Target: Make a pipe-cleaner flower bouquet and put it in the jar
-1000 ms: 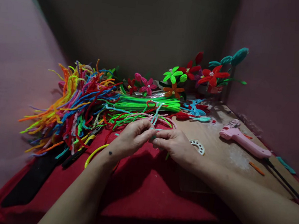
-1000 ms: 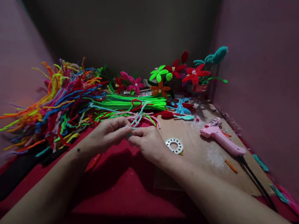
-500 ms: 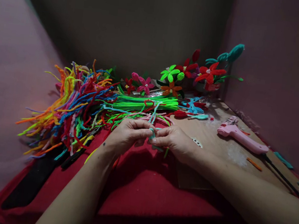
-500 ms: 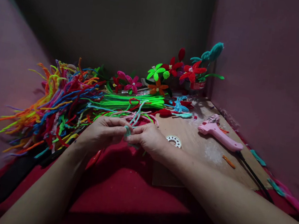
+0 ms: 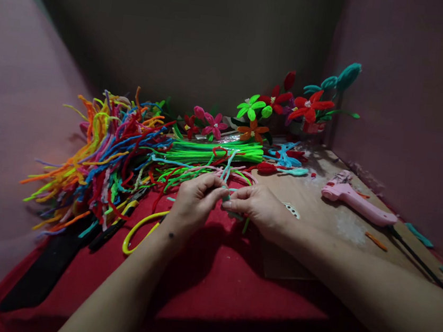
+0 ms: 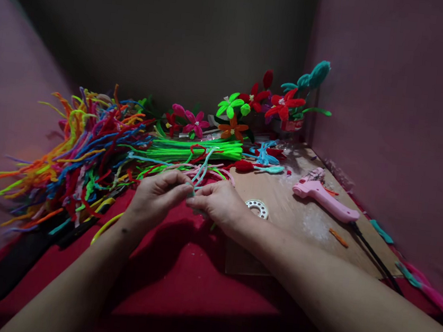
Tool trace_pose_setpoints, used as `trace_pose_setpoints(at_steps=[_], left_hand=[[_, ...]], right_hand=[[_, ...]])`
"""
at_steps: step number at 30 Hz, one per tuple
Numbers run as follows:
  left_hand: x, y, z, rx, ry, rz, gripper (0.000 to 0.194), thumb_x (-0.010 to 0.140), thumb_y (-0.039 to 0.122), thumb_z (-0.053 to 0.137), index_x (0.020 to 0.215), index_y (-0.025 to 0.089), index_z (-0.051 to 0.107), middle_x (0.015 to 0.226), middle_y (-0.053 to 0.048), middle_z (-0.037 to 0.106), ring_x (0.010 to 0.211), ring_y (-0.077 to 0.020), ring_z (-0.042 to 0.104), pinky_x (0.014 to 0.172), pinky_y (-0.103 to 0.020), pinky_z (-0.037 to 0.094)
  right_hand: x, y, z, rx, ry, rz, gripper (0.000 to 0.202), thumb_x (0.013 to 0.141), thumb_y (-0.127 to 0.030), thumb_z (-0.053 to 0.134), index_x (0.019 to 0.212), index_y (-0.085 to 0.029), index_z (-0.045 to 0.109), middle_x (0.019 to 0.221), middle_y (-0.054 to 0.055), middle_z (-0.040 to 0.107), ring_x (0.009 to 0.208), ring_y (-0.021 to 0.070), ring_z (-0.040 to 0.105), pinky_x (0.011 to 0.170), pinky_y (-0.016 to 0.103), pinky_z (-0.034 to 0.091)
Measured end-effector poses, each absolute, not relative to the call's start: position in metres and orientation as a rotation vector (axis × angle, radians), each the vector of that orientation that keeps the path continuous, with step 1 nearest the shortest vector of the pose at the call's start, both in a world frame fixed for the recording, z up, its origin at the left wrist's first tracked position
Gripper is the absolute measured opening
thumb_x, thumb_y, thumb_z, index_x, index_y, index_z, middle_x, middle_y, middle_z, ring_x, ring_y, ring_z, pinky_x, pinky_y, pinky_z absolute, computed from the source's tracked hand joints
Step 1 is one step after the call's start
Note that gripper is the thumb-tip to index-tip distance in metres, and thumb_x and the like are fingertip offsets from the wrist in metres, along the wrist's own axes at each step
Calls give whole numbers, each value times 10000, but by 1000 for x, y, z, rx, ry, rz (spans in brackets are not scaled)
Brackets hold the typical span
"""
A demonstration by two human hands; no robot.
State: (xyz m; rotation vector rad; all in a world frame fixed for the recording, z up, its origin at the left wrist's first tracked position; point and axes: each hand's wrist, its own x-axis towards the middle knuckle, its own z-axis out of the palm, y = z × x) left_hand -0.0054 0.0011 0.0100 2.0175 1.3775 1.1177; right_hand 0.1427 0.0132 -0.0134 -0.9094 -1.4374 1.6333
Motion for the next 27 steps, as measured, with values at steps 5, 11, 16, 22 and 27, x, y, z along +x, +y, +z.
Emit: trace_pose_setpoints(at_steps=[5, 11, 16, 22, 27], left_hand=[[4, -4, -1, 2429, 1506, 1311, 100, 784, 182, 522, 707, 166, 584, 705, -35, 600, 699, -136, 530, 692, -248, 405], [5, 0, 3, 2052, 1556, 1216, 172, 781, 248, 518, 638, 172, 578, 561, 8, 541, 545, -112, 480, 569, -231, 390], [4, 2, 6, 1795, 1416, 1068, 220, 769, 316, 538, 617, 159, 563, 494, 37, 467, 449, -77, 387, 470, -210, 327], [8, 0, 5, 1847, 1519, 1379, 163, 748, 309, 566, 657, 174, 580, 632, 4, 557, 537, -87, 454, 508, -206, 358], [1, 6, 6, 1281, 1211, 1232, 245, 706, 385, 630, 786, 160, 574, 585, 54, 497, 374, -19, 304, 357, -167, 209]], right_hand=[[142, 15, -16, -938, -1427, 1591, 227, 602, -208, 618, 424, -157, 488, 405, -39, 430, 424, 69, 350, 471, 252, 245], [143, 14, -12, -968, -1457, 1557, 222, 601, -203, 603, 422, -155, 480, 405, -45, 412, 429, 67, 328, 477, 258, 235], [144, 15, -15, -1000, -1462, 1513, 197, 602, -187, 594, 439, -153, 488, 410, -53, 398, 431, 60, 304, 474, 256, 213], [144, 17, -13, -903, -1307, 1632, 179, 575, -220, 657, 466, -146, 536, 443, -32, 458, 450, 74, 358, 493, 261, 255], [145, 20, -11, -744, -1052, 1725, 108, 594, -210, 680, 619, -146, 597, 558, -29, 499, 480, 68, 357, 497, 250, 255]])
